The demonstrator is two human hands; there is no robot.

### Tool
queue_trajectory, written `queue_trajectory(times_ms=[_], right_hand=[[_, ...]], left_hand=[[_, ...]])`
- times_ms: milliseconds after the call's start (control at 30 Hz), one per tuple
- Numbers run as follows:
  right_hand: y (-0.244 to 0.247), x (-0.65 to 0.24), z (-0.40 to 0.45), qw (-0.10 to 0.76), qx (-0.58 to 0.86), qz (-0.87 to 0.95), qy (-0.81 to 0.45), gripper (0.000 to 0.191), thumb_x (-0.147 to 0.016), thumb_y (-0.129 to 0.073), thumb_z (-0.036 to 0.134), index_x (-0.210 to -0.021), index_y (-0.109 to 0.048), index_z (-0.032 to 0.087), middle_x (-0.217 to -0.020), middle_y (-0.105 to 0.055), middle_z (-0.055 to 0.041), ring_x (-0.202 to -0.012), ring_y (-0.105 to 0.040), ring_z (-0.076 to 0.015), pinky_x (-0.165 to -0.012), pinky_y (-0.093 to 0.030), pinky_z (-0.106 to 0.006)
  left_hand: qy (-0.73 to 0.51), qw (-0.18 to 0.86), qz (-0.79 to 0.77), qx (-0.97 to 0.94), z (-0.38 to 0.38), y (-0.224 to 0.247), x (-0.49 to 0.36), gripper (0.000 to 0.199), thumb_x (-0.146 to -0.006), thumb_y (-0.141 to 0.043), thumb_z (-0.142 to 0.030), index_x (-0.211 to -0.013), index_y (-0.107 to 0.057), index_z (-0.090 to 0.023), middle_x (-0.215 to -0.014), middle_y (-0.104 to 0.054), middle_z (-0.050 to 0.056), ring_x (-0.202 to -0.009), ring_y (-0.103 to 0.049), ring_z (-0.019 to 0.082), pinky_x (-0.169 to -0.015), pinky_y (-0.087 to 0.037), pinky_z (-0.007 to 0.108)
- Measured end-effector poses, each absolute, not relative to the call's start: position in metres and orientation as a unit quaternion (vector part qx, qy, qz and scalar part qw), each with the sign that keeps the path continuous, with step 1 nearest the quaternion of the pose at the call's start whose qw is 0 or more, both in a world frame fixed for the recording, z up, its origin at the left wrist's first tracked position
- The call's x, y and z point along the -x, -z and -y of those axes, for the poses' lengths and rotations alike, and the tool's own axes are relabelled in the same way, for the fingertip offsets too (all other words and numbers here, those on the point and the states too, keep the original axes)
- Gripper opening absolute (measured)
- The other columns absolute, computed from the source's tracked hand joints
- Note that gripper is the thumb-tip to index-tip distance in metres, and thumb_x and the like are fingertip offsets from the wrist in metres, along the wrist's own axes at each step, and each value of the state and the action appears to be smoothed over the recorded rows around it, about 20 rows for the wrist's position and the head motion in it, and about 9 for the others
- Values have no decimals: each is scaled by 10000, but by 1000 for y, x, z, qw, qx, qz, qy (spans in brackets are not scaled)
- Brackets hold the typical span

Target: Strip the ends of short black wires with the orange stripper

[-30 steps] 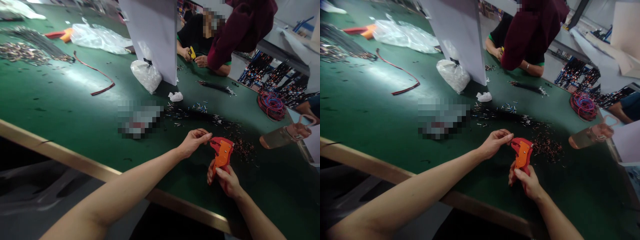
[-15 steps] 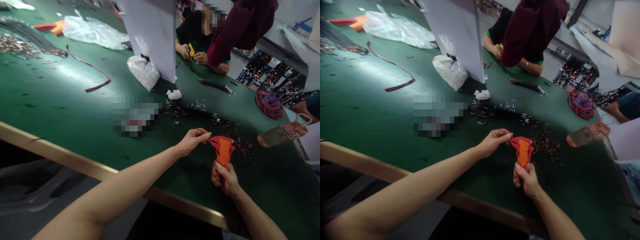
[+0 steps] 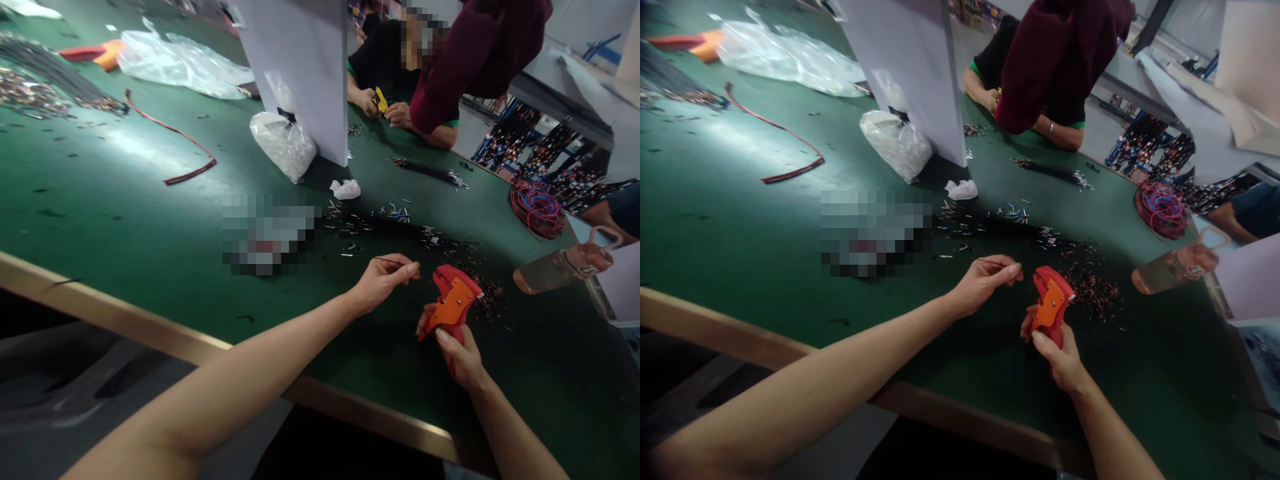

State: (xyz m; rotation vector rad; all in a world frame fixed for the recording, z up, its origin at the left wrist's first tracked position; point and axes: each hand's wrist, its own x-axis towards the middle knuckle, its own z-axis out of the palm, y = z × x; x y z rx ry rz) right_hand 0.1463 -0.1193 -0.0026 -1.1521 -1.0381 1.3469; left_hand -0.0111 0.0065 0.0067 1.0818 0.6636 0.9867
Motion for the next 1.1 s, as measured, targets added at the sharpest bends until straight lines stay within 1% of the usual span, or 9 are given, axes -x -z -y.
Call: queue_trajectory(times_ms=[167, 300, 433, 500, 567, 733, 833, 967, 1100], right_hand=[[2, -147, 119, 513, 475, 433, -569, 353, -792, -674, 390, -1073, -639, 178, -897, -648, -67, -797, -591, -211, -753, -476, -359], [-1, -148, 116, 533, 483, 407, -563, 369, -788, -660, 411, -1071, -624, 178, -882, -642, -68, -777, -599, -218, -727, -487, -369], [-3, -160, 114, 542, 556, 417, -472, 363, -797, -661, 391, -1094, -607, 189, -918, -641, -70, -782, -592, -214, -737, -483, -370], [-4, -168, 113, 508, 618, 463, -382, 346, -797, -674, 376, -1088, -609, 202, -948, -650, -71, -815, -594, -221, -777, -477, -374], [-3, -174, 112, 444, 661, 535, -282, 360, -797, -677, 368, -1111, -600, 210, -992, -655, -80, -872, -600, -241, -821, -473, -391], [6, -170, 110, 266, 651, 705, -93, 435, -799, -651, 361, -1198, -586, 202, -1114, -637, -132, -1004, -593, -306, -884, -456, -461], [12, -164, 111, 206, 634, 744, -48, 463, -805, -644, 349, -1240, -569, 210, -1087, -649, -130, -979, -598, -304, -861, -453, -460], [16, -160, 113, 175, 625, 761, -26, 516, -796, -674, 387, -1267, -552, 213, -1087, -651, -134, -993, -579, -313, -849, -441, -459], [15, -159, 113, 153, 623, 767, -17, 472, -811, -668, 386, -1235, -583, 196, -1117, -641, -142, -1043, -554, -319, -874, -421, -464]], left_hand=[[-485, 681, -307, -455, -9, -6, 12, 347, -630, -785, -477, -634, -659, -154, -620, -655, 13, -539, -491, 84, -565, -417, 234], [-543, 659, -325, -406, -21, -4, 15, 338, -635, -784, -462, -649, -651, -152, -629, -644, 2, -531, -470, 70, -553, -402, 225], [-572, 633, -344, -393, -27, -6, 19, 316, -641, -784, -435, -651, -648, -150, -627, -637, -1, -538, -469, 69, -550, -397, 221], [-569, 620, -349, -411, -26, -7, 20, 309, -639, -785, -432, -648, -657, -151, -617, -636, 2, -554, -485, 78, -557, -402, 224], [-563, 611, -353, -431, -24, -8, 20, 312, -635, -785, -442, -643, -665, -154, -612, -638, 6, -564, -498, 88, -560, -406, 229], [-550, 594, -360, -463, -18, -10, 20, 315, -635, -781, -457, -654, -682, -158, -630, -650, 14, -553, -489, 93, -541, -399, 232], [-546, 583, -360, -482, -16, -11, 20, 311, -641, -776, -457, -650, -685, -160, -633, -647, 17, -558, -493, 101, -548, -413, 240], [-547, 570, -345, -508, -12, -10, 19, 303, -658, -766, -450, -648, -689, -157, -650, -641, 24, -599, -521, 113, -574, -433, 242], [-546, 556, -328, -534, -11, -8, 19, 269, -678, -759, -422, -658, -694, -161, -666, -639, 27, -633, -546, 122, -592, -446, 243]])
